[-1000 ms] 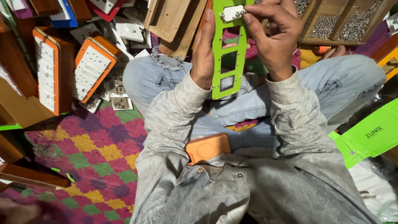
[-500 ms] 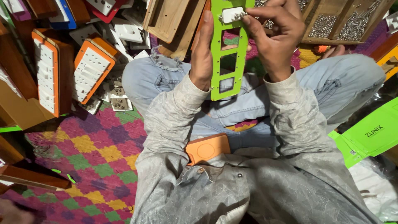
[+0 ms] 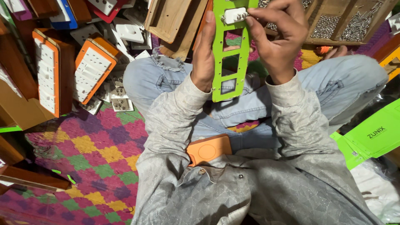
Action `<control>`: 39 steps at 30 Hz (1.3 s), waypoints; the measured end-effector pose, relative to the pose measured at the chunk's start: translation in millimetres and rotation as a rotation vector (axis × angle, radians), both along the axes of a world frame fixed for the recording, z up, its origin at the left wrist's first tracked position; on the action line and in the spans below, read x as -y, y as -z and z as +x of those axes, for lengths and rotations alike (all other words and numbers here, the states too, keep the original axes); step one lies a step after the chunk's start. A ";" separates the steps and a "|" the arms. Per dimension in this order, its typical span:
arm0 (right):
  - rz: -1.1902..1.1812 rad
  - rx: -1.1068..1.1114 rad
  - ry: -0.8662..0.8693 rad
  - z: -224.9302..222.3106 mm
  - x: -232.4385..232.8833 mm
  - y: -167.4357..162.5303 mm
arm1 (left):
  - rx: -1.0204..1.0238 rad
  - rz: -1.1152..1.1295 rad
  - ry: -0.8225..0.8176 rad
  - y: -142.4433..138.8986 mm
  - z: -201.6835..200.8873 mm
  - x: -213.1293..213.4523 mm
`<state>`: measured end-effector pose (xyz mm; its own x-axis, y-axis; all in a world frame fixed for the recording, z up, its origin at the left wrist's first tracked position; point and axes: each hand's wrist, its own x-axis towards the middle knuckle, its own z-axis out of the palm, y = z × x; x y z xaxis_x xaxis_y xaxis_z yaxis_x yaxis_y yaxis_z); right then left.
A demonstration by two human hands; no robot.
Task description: The person sits on the floor and assembles a green electrical socket panel by hand. They insert white socket modules and switches into the panel's slots, then secure them using screws from a nearby wooden box.
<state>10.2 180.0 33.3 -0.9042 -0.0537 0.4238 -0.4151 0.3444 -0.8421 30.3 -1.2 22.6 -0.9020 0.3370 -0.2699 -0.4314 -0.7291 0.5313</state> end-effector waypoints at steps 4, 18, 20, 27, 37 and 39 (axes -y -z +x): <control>-0.015 0.017 0.010 0.0 0.0 -1.1 | -0.011 -0.039 0.014 -0.6 0.6 0.8; -0.395 0.274 -0.194 1.0 10.6 -3.5 | 0.036 0.094 -0.044 5.7 3.8 2.2; -0.244 0.252 -0.157 2.2 11.0 -2.5 | 0.041 0.058 -0.078 6.3 3.4 3.6; -0.474 0.317 -0.174 7.3 17.1 -0.8 | 0.005 0.134 -0.094 2.9 0.4 3.2; -0.504 0.312 -0.174 6.1 22.2 -7.5 | -0.052 0.060 -0.102 3.3 1.5 4.1; -0.398 0.314 -0.124 6.2 22.0 -8.9 | -0.084 0.016 -0.127 3.6 1.9 4.1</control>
<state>16.4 158.0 42.2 -0.9880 -0.0585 0.1429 -0.1391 -0.0639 -0.9882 32.1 -5.3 19.0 -0.9568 0.2229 -0.1868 -0.2898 -0.7836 0.5494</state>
